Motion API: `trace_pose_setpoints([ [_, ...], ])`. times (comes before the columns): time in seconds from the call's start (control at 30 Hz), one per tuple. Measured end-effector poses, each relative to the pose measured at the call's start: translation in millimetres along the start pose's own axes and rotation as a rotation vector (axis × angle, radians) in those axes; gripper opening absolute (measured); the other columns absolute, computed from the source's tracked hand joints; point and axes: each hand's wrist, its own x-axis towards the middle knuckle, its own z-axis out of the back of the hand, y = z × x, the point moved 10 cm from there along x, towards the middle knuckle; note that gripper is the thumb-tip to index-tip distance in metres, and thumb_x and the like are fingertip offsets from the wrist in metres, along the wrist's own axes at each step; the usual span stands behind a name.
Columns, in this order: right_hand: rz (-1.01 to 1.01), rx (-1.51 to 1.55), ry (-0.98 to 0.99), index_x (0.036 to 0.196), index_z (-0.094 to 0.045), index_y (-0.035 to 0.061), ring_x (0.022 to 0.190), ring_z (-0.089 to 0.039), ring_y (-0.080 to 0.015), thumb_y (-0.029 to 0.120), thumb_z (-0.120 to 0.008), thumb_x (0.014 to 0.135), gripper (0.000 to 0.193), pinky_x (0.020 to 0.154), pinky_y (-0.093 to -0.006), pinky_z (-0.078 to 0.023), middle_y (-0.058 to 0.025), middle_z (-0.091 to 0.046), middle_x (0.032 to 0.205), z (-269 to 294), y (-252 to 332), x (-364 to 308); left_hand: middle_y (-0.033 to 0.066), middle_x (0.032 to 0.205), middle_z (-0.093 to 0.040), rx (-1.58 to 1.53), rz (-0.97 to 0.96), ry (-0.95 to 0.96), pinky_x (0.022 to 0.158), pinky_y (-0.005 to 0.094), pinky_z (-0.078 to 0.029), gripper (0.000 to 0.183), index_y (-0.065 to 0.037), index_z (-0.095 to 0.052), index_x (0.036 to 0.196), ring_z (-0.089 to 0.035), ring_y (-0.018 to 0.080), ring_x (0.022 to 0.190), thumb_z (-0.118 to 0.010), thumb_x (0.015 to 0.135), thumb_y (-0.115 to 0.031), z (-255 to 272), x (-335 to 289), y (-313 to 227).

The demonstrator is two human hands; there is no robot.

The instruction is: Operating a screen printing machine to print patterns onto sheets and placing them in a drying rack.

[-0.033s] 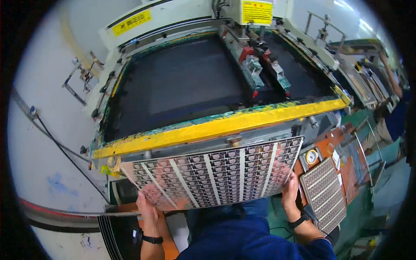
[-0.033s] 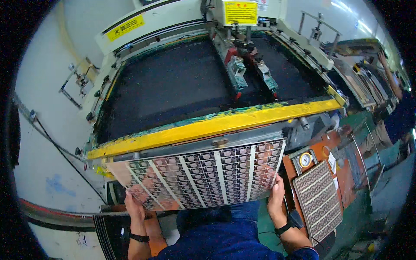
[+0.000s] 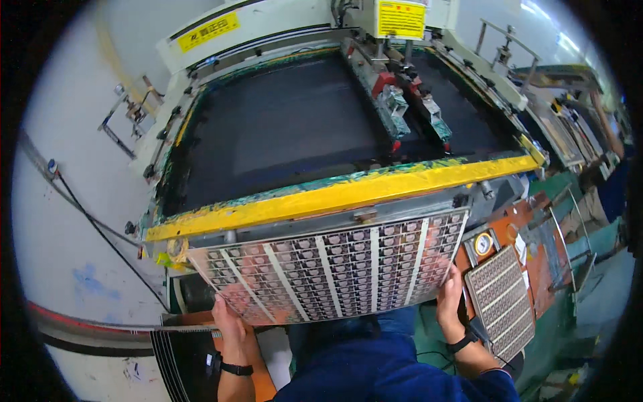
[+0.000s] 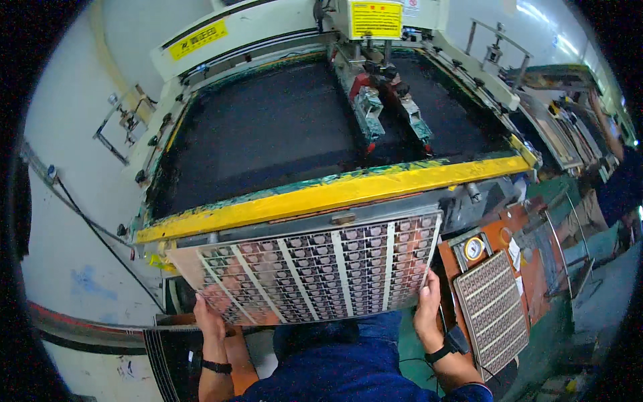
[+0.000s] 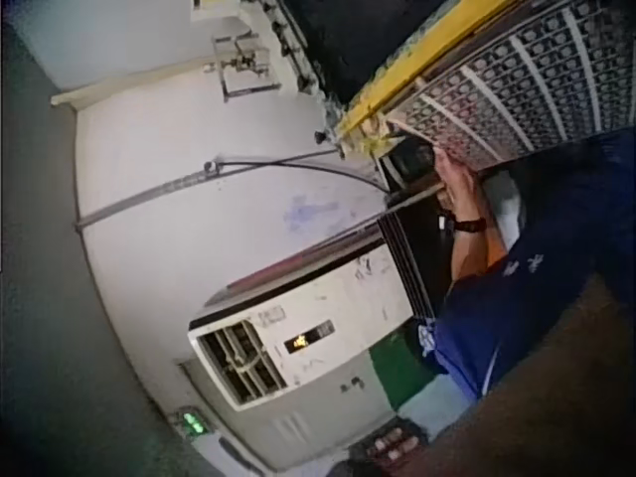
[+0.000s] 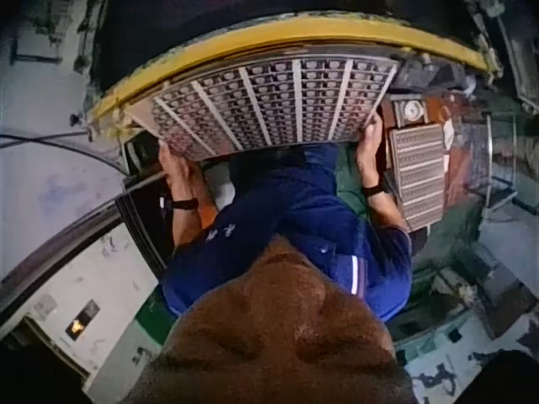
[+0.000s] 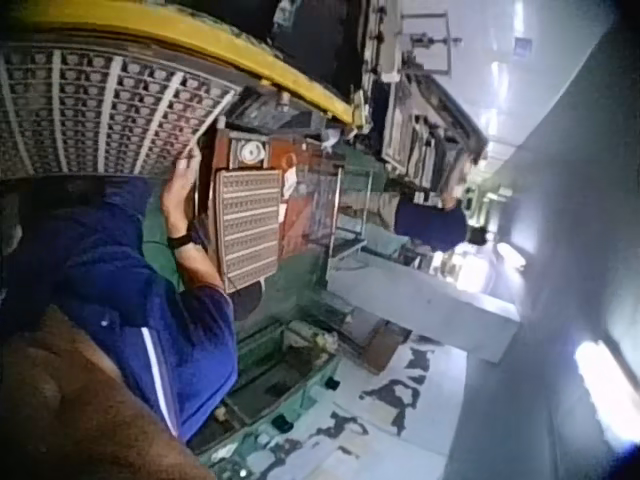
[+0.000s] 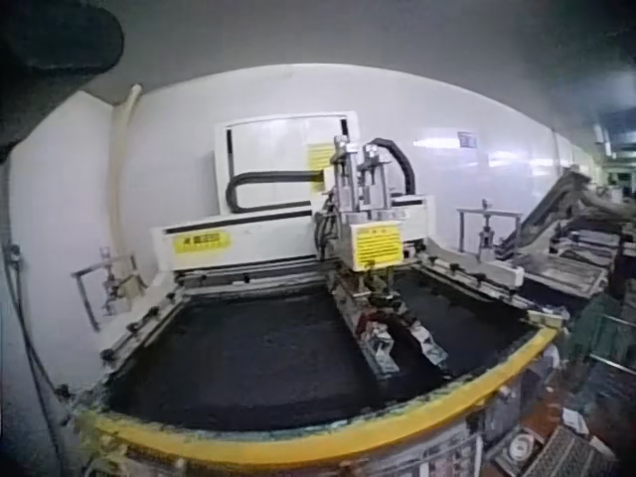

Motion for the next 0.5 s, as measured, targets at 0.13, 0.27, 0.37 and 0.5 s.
trace_pose_setpoints([
  [0.13, 0.024, -0.130, 0.119, 0.139, -0.034, -0.0039, 0.122, -0.046, -0.0245, 0.030, -0.057, 0.093, 0.062, 0.104, -0.0359, -0.035, -0.0139, -0.048, 0.128, -29, 25, 4, 0.0100, 0.098, -0.066, -0.091, -0.031, 0.006, 0.081, 0.0343, -0.052, 0.040, 0.003, -0.061, 0.105, -0.064, 0.0198, 0.088, -0.043, 0.102, -0.033, -1, -3, 1],
  [0.27, 0.024, -0.630, 0.094, 0.139, -0.037, -0.0037, 0.112, -0.050, -0.0293, 0.018, -0.063, 0.087, 0.062, 0.098, -0.0371, -0.039, -0.0171, -0.049, 0.120, -14, 31, 5, 0.0102, 0.095, -0.067, -0.136, 0.014, -0.041, 0.077, 0.0339, -0.053, 0.041, 0.004, -0.062, 0.106, -0.065, 0.0205, 0.085, -0.044, 0.101, -0.033, 7, 8, 19],
  [0.37, 0.002, -0.708, 0.123, 0.140, -0.038, -0.0021, 0.108, -0.052, -0.0291, 0.016, -0.064, 0.087, 0.062, 0.095, -0.0370, -0.041, -0.0170, -0.052, 0.117, -20, 38, 6, 0.0094, 0.093, -0.066, -0.067, 0.006, -0.003, 0.069, 0.0325, -0.054, 0.041, 0.003, -0.063, 0.105, -0.064, 0.0192, 0.079, -0.046, 0.100, -0.034, 4, 15, 23],
  [0.5, -0.085, -0.650, 0.129, 0.139, -0.040, -0.0017, 0.108, -0.055, -0.0258, 0.012, -0.062, 0.089, 0.057, 0.092, -0.0342, -0.045, -0.0171, -0.054, 0.120, -13, 30, 6, 0.0089, 0.091, -0.065, -0.067, 0.010, -0.030, 0.068, 0.0323, -0.053, 0.041, 0.002, -0.063, 0.105, -0.064, 0.0186, 0.078, -0.045, 0.101, -0.035, -3, 13, 20],
])
